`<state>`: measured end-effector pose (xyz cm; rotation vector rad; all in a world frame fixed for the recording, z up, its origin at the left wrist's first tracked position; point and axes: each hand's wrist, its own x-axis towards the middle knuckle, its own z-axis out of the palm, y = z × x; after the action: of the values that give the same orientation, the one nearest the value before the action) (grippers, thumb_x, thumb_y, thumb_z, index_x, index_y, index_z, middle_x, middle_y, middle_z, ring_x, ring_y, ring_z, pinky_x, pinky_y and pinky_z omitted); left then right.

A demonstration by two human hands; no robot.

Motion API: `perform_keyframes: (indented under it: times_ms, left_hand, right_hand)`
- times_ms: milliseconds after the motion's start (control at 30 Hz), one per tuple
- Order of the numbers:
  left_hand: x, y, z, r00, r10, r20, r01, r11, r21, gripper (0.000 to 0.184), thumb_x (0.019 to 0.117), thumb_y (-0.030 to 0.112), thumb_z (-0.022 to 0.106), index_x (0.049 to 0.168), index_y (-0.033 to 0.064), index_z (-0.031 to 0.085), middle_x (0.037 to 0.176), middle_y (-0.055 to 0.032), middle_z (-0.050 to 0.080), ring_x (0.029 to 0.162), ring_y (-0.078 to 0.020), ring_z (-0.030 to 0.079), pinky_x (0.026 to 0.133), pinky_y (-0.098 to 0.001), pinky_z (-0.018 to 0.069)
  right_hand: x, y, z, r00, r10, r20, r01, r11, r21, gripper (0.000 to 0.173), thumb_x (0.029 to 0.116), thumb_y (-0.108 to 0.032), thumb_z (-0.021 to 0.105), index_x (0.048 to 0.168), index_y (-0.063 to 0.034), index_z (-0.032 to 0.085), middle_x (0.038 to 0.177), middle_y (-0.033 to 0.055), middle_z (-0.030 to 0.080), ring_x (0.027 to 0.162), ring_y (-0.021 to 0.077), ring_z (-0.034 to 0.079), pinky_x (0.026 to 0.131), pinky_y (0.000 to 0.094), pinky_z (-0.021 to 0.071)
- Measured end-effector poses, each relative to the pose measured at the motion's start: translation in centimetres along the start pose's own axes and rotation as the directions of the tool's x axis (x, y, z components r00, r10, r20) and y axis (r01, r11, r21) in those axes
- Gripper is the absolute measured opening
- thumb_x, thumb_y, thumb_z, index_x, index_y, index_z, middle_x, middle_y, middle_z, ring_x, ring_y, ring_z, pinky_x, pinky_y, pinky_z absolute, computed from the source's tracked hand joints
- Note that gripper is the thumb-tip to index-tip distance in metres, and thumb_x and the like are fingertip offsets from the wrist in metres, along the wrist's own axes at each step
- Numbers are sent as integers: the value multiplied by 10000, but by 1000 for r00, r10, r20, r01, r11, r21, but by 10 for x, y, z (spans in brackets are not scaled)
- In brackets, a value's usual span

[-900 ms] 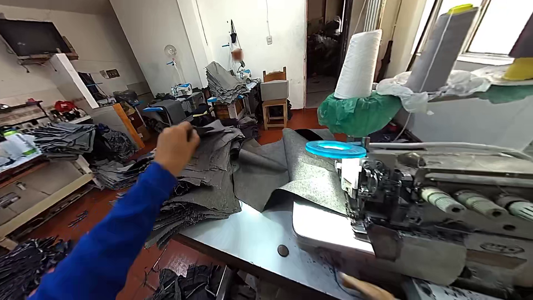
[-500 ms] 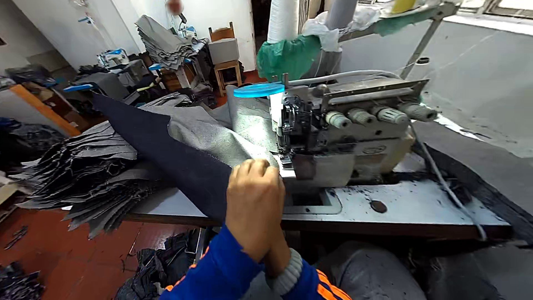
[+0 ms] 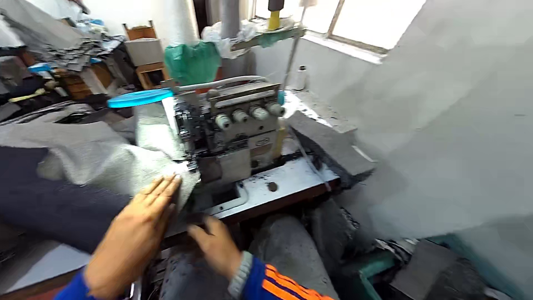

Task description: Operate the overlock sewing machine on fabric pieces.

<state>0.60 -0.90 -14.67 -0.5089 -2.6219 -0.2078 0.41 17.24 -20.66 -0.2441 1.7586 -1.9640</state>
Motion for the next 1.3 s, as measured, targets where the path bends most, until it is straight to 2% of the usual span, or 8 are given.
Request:
perform_keyframes:
  times_ms: [233,333,433,667,867,967,1100,1300]
  left_hand:
    - [58,-39,-50,896,140,422,-106,989,-102,388,1018,101,521,1330,232,710,1317,12,708,1134,-233,711,939,-543,555]
    - [61,-50,-54,862,186,471,-132,980,-146,470,1000,28,493,1369,251,681,1371,27,677,1238,-192,662,1032,-484,531]
    - [77,-44,-68,779,179,600,-66,976,-206,457,1029,-7,487,1378,222,674,1339,8,692,1195,-161,670,1039,-426,517]
    - [107,-34,-93,536,124,835,-18,991,-135,538,1021,-37,460,1481,216,574,1376,-74,659,1262,-240,624,1076,-481,466]
    - [-23,-17,-12,977,135,166,-130,991,-38,687,967,498,613,1521,107,503,1576,-94,485,1476,-334,423,1173,-583,375]
    - [-31,-37,14,986,124,-109,-137,983,-122,699,1010,660,420,1440,139,597,1462,-74,606,1420,-265,497,1181,-498,368]
    - [16,-51,16,983,-9,-182,-42,960,-277,424,889,506,648,899,90,728,901,-46,696,874,-183,646,780,-395,529]
    - [31,-49,32,978,136,-158,-158,979,-132,541,883,566,630,946,33,695,837,-130,663,794,-322,636,716,-510,500]
  right_hand:
    - [20,-7,76,996,-58,-67,68,986,153,250,1036,9,456,1200,130,602,1038,168,674,955,123,632,870,295,529]
    - [4,-17,66,993,92,-67,-54,896,440,589,1131,-352,201,1224,97,570,984,148,696,857,182,699,766,392,603]
    - [11,-25,60,981,-33,-191,67,981,180,500,1109,-294,359,906,67,639,780,87,636,723,134,636,679,363,549]
    - [11,-9,55,954,-294,-63,276,940,-202,325,1033,-242,573,947,46,696,783,94,708,720,152,715,690,380,615]
    - [-33,3,-108,902,-389,189,406,610,-681,295,1028,-294,591,1117,-77,769,1008,67,773,936,182,744,862,434,610]
    - [-65,-33,-193,825,-551,-128,105,373,-922,269,1037,-243,549,1130,-105,761,988,75,757,900,238,735,803,476,606]
    - [-88,-71,-267,756,-480,-446,-390,218,-895,283,967,-47,660,1239,32,673,1140,305,653,1073,539,611,881,689,506]
    - [-84,-66,-290,778,-436,-452,-391,228,-892,160,926,-13,711,1069,57,692,1032,268,681,1000,475,663,847,639,536]
